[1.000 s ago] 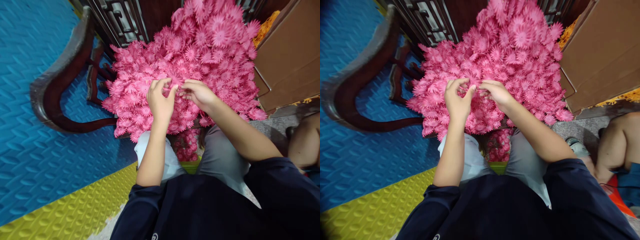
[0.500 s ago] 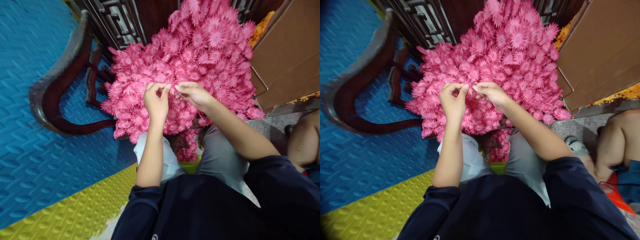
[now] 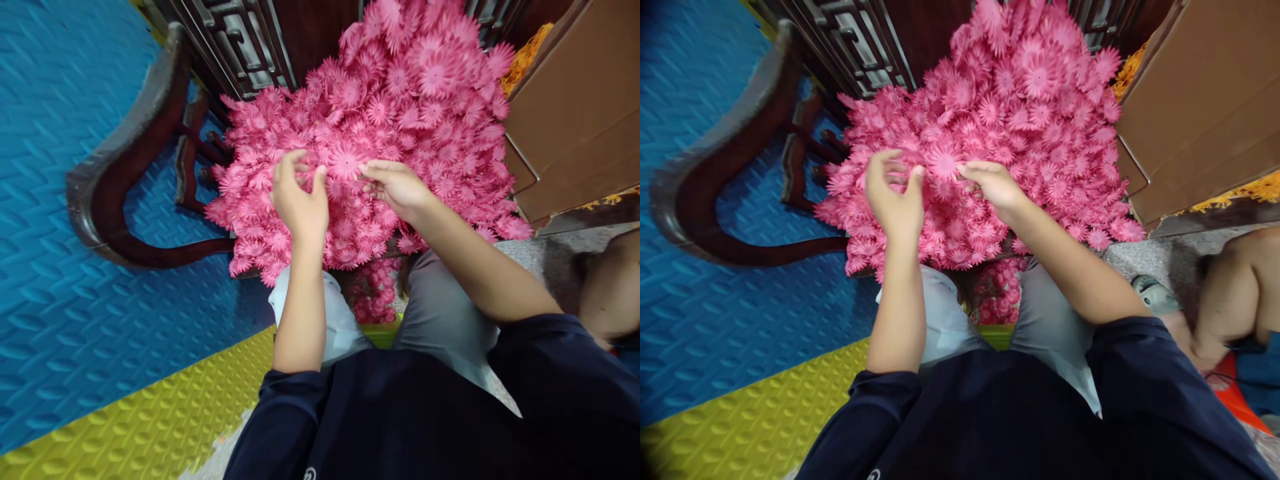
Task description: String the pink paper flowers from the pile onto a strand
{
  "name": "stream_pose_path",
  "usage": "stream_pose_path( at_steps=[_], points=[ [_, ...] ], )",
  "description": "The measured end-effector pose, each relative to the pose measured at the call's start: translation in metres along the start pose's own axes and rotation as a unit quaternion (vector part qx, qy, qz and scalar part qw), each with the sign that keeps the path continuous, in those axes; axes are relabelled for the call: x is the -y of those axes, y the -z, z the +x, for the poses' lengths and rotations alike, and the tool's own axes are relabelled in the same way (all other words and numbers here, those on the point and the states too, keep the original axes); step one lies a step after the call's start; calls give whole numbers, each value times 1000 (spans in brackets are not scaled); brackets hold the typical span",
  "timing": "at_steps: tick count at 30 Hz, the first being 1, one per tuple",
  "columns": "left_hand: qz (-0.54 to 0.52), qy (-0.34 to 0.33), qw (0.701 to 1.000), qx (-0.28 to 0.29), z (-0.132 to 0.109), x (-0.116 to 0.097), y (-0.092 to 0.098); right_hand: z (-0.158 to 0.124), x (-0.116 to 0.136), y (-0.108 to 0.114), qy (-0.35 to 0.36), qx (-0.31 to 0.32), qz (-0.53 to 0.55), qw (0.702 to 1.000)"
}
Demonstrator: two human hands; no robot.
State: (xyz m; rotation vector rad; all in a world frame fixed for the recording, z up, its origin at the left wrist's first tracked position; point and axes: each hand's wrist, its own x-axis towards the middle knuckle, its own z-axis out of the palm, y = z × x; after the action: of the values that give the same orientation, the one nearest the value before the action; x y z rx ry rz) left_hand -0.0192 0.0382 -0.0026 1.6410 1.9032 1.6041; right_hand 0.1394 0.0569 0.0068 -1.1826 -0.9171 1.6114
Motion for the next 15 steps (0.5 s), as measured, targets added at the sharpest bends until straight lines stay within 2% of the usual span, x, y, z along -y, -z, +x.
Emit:
stream_pose_path(
  at_steps=[2,4,10,15],
  points=[
    [-1,-32,997,72,-6,-4,-6,-2,-1,-1,20,21,-18,999],
    [0,-41,994,105,-10,-7,-10,-3,-1,-1,43,44,-36,997],
    [-27,-22,996,81,-9,-12,-5,0,-2,-1,82,106,-66,989],
    [-37,3,996,80,-9,-16,-4,2,-5,1,59,110,-54,991]
  ],
)
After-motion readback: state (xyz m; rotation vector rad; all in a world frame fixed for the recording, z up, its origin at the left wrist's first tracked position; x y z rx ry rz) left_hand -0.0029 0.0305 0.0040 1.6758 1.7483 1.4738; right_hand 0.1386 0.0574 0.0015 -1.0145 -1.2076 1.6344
